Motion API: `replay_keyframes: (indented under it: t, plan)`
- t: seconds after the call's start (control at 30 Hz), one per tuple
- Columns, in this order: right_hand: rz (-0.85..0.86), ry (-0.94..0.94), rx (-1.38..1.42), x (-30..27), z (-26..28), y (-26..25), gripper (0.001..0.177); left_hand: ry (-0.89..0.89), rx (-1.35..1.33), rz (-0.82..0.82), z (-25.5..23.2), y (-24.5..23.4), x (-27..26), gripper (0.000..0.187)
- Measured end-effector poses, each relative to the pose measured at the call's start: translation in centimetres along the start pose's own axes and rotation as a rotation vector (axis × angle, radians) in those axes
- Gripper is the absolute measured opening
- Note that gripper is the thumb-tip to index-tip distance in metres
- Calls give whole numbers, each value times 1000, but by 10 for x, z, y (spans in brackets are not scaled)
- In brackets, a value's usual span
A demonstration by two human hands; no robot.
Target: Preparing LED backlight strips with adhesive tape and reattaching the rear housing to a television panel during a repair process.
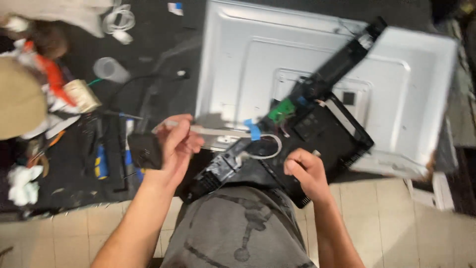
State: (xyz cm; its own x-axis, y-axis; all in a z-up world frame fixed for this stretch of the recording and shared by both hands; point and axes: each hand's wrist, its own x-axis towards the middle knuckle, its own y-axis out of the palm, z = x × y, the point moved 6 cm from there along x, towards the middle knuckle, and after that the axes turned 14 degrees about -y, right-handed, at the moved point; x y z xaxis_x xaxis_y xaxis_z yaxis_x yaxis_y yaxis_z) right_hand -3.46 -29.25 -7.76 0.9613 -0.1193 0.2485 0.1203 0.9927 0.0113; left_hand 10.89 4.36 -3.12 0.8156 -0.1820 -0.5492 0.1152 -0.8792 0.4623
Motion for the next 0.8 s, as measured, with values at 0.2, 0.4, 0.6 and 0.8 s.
replay_keyframes:
  t: [0.2, 0.4, 0.6, 0.8]
  plan:
    - [-62, 124, -195, 0, 31, 32, 29, 72, -195, 34, -50, -35, -16, 28]
    - [-107, -91, -72, 23, 57, 67, 42, 195, -117, 160, -57, -30, -50, 19]
    - [74, 64, 78, 38, 69, 96, 40, 25, 95, -133, -31, -18, -50, 64]
    - [48, 434, -217, 23, 65, 119, 41, 147, 388, -116, -47, 4, -40, 62]
